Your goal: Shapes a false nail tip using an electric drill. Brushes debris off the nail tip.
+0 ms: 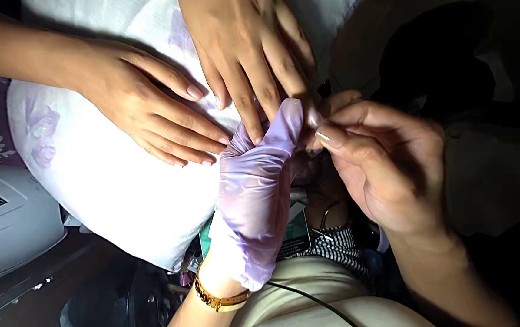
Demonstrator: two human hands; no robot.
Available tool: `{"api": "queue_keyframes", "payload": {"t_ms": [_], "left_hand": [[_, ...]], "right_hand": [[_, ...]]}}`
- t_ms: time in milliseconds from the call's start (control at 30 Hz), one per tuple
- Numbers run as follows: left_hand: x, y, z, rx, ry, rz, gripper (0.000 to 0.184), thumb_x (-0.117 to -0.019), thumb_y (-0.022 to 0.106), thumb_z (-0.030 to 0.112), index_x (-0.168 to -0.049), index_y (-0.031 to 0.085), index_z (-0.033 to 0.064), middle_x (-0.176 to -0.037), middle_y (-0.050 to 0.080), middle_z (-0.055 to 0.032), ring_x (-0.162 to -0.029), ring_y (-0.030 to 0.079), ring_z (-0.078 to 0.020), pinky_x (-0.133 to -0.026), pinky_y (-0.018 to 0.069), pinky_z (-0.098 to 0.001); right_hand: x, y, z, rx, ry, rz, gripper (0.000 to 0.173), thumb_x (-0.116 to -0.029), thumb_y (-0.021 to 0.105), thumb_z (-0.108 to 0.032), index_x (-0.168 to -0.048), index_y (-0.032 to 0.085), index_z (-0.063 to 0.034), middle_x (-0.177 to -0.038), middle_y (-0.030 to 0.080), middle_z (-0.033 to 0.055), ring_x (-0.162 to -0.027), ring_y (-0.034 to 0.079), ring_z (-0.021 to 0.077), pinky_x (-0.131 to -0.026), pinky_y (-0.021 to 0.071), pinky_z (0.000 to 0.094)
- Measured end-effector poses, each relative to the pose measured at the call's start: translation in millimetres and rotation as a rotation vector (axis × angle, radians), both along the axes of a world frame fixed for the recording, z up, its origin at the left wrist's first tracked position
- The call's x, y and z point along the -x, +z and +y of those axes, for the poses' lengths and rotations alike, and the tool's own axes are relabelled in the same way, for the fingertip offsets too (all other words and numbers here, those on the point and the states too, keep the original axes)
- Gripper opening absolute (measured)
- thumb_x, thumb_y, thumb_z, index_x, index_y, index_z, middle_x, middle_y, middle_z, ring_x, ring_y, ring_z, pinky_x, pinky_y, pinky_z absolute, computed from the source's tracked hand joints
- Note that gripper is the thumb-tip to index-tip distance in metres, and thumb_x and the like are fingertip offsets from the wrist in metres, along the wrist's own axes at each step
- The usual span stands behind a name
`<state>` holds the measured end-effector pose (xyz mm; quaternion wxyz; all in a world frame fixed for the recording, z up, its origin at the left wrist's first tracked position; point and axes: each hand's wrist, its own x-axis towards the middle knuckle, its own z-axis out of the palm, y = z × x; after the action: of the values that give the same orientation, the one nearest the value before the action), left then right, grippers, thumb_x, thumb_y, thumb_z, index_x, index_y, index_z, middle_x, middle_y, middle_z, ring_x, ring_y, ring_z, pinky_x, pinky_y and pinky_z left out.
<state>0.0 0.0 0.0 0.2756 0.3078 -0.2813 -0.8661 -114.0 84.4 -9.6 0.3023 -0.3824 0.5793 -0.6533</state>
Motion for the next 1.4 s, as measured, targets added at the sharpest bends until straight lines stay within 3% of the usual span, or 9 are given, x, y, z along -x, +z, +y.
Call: {"api": "queue_keyframes", "payload": {"t_ms": [100,233,333,600,800,1033,1167,1300,1400], "left_hand": [[-21,-8,14,-0.039,-0.076,0.016,0.027,-0.1059,0.054,0.024,-0.124,0.067,0.0077,-0.116,0.071,-0.0056,-0.111,0.068,-0.0147,-0.098,0.0554,-0.033],[-48,-18,37,-0.001,-0.029,-0.051,0.025,-0.0973,0.065,0.016,-0.116,0.074,0.0019,-0.108,0.073,-0.0109,-0.104,0.069,-0.0172,-0.094,0.0565,-0.0333],[-57,-23,52,0.032,0.102,-0.197,0.016,-0.0948,0.068,0.013,-0.102,0.077,0.0021,-0.098,0.074,-0.0113,-0.096,0.071,-0.0173,-0.089,0.0579,-0.033],[-106,-26,47,0.248,0.28,-0.323,0.023,-0.1049,0.051,0.012,-0.111,0.071,0.0039,-0.093,0.076,-0.0052,-0.086,0.073,-0.0133,-0.083,0.0611,-0.0298],[-116,-24,54,0.226,0.297,-0.267,0.024,-0.1027,0.056,0.01,-0.122,0.069,0.0032,-0.095,0.072,-0.001,-0.087,0.068,-0.0084,-0.088,0.057,-0.0246],[-124,-18,56,0.201,0.354,-0.233,0.013,-0.0938,0.064,0.004,-0.101,0.075,0.0072,-0.088,0.073,-0.003,-0.084,0.069,-0.0104,-0.084,0.0582,-0.0259],[-130,-21,54,0.183,0.332,-0.24,0.011,-0.0874,0.071,0.004,-0.096,0.076,0.0099,-0.088,0.072,-0.0012,-0.083,0.068,-0.0086,-0.083,0.0571,-0.0243],[-124,-20,55,0.131,0.329,-0.263,0.017,-0.0923,0.062,-0.002,-0.101,0.075,0.0047,-0.088,0.072,-0.0016,-0.084,0.068,-0.0092,-0.085,0.0575,-0.024],[-120,-19,57,0.178,0.322,-0.329,0.021,-0.0967,0.053,-0.001,-0.1,0.073,0.0055,-0.086,0.072,0.0,-0.083,0.068,-0.0082,-0.083,0.0566,-0.023]], "right_hand": [[-1,8,13,-0.147,0.014,0.403,0.012,-0.0977,0.064,-0.01,-0.098,0.07,-0.0004,-0.115,0.054,0.0055,-0.096,0.059,0.0019,-0.077,0.0531,0.0113],[-16,4,26,-0.144,0.064,0.795,0.01,-0.0929,0.068,-0.011,-0.089,0.073,-0.003,-0.11,0.059,0.0128,-0.099,0.057,0.0117,-0.082,0.0489,0.0197],[-28,2,35,-0.148,0.143,0.89,0.008,-0.0935,0.07,-0.01,-0.092,0.075,-0.0036,-0.106,0.064,0.0123,-0.094,0.061,0.0149,-0.076,0.0501,0.0247],[-42,-57,56,-0.562,0.43,1.191,0.022,-0.0926,0.067,-0.01,-0.115,0.07,-0.0085,-0.105,0.066,0.0154,-0.093,0.068,0.0334,-0.073,0.0569,0.0468],[-50,-61,52,-0.569,0.492,1.309,0.026,-0.0903,0.068,-0.009,-0.115,0.066,-0.0006,-0.112,0.067,0.0187,-0.094,0.07,0.0336,-0.073,0.0569,0.0443],[-19,-40,63,-0.599,0.431,1.057,0.017,-0.0899,0.062,-0.012,-0.103,0.064,-0.0016,-0.111,0.057,0.0172,-0.071,0.065,0.0257,-0.055,0.056,0.0402],[16,-49,70,-0.572,0.138,0.772,0.027,-0.0932,0.072,-0.024,-0.104,0.065,-0.0002,-0.107,0.06,0.0143,-0.084,0.061,0.0203,-0.07,0.0535,0.0369],[29,-69,75,-0.656,0.074,0.577,0.035,-0.0865,0.084,-0.029,-0.106,0.064,-0.0081,-0.083,0.061,0.0054,-0.064,0.053,0.012,-0.057,0.0446,0.0301],[29,-74,73,-0.68,0.077,0.596,0.04,-0.0822,0.088,-0.026,-0.107,0.063,-0.0056,-0.092,0.061,0.0093,-0.07,0.055,0.0165,-0.06,0.0464,0.035]]}}
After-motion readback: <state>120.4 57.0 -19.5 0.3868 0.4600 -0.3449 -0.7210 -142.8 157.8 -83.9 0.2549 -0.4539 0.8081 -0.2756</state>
